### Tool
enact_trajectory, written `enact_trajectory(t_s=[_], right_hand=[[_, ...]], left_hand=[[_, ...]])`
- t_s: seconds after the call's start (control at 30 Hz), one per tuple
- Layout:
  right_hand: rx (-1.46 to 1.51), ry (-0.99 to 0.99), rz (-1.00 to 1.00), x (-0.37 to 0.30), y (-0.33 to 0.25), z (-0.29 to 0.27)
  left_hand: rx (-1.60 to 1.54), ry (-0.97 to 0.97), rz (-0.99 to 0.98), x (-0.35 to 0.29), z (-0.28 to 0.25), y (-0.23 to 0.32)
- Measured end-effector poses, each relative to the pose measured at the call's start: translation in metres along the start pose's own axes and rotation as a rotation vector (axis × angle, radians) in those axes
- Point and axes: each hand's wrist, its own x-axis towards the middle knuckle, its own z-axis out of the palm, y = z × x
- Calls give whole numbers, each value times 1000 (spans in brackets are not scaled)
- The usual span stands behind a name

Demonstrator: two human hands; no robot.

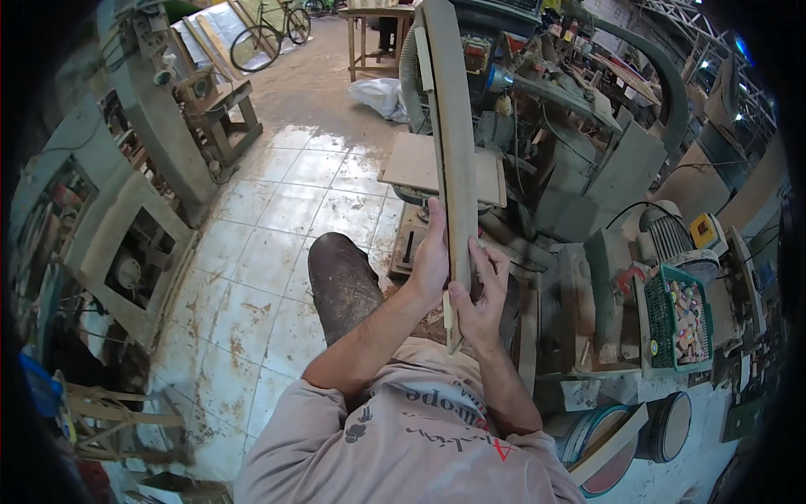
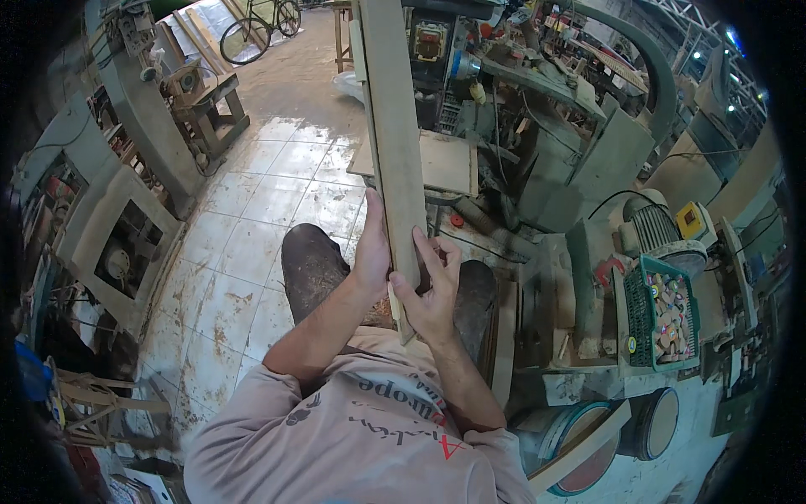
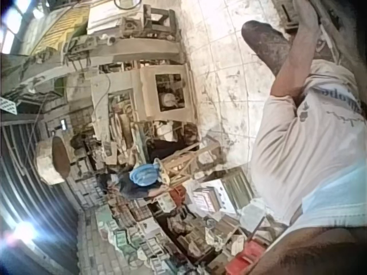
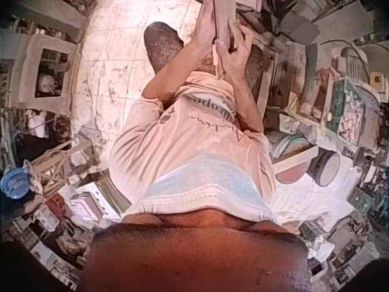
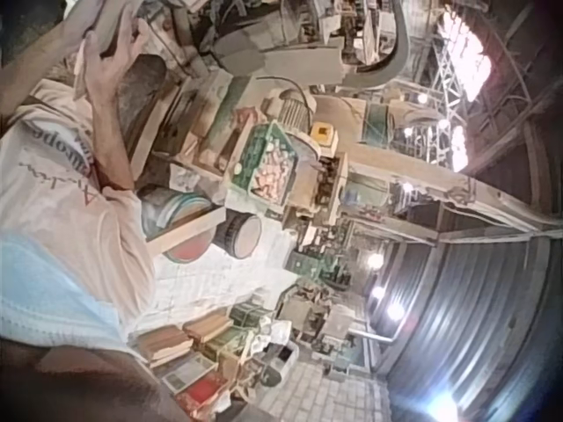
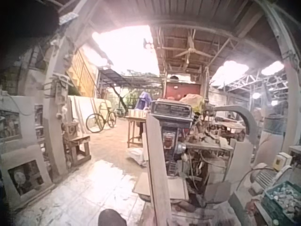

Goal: The person operates a drill press to create holes in rectangular wooden planks. They pick up a plank, position it under the drill bit, lower the lever to drill, and then inspect the finished piece before placing it aside. The process is repeated for multiple planks.

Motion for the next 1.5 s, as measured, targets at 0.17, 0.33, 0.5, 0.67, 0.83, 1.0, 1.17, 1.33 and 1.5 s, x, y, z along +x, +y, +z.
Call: enact_trajectory(t_s=[0.17,0.33,0.5,0.67,0.83,1.0,1.17,1.33,1.5], right_hand=[[27,10,1,-1,8,3],[8,9,36,-3,5,5],[-37,-17,-3,-10,4,7],[-25,-15,17,-16,6,10],[-14,-35,-21,-26,9,5],[49,21,-24,21,6,-23],[641,-2,176,107,-22,-37],[470,-59,192,122,-43,-48],[500,-48,206,116,-36,-44]], left_hand=[[25,-7,-31,5,-2,-3],[105,39,25,9,-1,-2],[156,78,52,13,-1,12],[178,127,55,11,0,16],[288,16,107,10,-20,7],[304,-167,158,-1,-30,-1],[580,-278,155,-24,-38,-12],[742,-333,274,-30,-37,-35],[623,-316,129,-36,-43,-44]])
